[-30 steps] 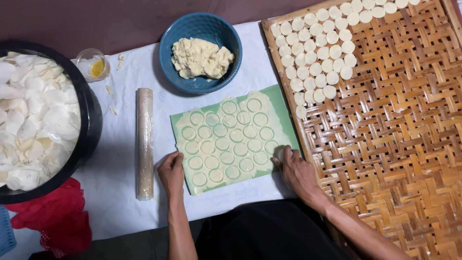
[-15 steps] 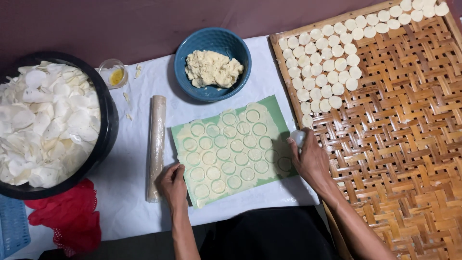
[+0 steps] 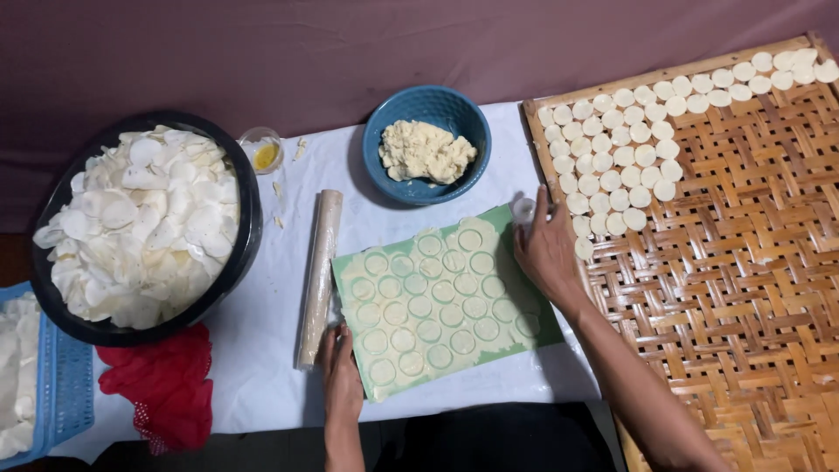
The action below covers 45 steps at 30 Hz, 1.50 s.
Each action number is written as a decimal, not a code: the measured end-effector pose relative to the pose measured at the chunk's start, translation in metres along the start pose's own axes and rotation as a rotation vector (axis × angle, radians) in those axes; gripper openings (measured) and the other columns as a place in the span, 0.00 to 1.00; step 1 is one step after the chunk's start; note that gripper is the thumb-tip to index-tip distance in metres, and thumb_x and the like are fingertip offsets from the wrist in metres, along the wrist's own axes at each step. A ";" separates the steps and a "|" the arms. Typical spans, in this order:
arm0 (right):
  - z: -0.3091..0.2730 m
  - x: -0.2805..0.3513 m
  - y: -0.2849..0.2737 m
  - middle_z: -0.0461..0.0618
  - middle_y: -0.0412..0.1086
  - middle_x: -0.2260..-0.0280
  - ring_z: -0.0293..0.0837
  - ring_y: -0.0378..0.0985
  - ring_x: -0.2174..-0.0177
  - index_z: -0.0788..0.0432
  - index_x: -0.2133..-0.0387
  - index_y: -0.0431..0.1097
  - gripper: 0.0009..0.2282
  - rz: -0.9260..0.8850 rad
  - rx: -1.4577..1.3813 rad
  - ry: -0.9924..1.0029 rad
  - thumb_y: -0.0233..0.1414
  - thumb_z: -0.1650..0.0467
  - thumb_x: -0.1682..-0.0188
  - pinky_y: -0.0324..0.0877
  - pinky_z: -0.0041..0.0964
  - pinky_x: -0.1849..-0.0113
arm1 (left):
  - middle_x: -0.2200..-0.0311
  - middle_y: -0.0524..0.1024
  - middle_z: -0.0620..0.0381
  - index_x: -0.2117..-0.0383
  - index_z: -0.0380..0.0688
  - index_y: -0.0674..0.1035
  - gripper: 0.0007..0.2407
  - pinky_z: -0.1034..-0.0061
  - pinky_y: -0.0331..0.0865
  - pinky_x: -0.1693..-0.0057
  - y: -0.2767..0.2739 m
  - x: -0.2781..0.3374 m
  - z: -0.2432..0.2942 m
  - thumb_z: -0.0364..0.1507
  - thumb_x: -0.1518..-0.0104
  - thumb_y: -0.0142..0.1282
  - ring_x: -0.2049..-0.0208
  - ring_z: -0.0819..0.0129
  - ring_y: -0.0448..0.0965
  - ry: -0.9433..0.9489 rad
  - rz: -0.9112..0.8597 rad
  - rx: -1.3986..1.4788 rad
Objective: Cutting out circular dough shapes and arranging them onto a bamboo tray for drying.
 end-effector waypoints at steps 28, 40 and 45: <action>0.006 0.222 0.022 0.62 0.74 0.64 0.50 0.76 0.63 0.76 0.57 0.70 0.12 -0.361 -1.483 0.803 0.54 0.79 0.54 0.69 0.40 0.56 | 0.34 0.68 0.46 0.32 0.43 0.66 0.35 0.63 0.59 0.38 0.045 -0.002 0.054 0.53 0.41 0.34 0.38 0.56 0.67 -0.492 -0.308 0.281; 0.079 0.207 -0.104 0.69 0.61 0.37 0.64 0.64 0.42 0.72 0.37 0.56 0.35 -0.177 -1.492 1.008 0.49 0.86 0.65 0.53 0.59 0.37 | 0.43 0.75 0.51 0.40 0.43 0.74 0.27 0.63 0.70 0.42 0.073 -0.069 -0.062 0.52 0.35 0.43 0.48 0.59 0.76 -0.602 -0.802 0.790; 0.083 0.183 -0.130 0.58 0.74 0.69 0.50 0.81 0.73 0.73 0.39 0.60 0.27 -0.092 -1.618 0.393 0.43 0.81 0.56 0.69 0.54 0.62 | 0.41 0.75 0.43 0.44 0.41 0.77 0.31 0.47 0.59 0.31 0.106 -0.108 -0.108 0.56 0.41 0.48 0.41 0.50 0.74 -0.806 -1.003 0.289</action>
Point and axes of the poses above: each hand's wrist, its own x-axis away from the middle knuckle, its own y-axis out of the palm, z = x × y, the point moved 1 cm from there along -x, towards the middle knuckle
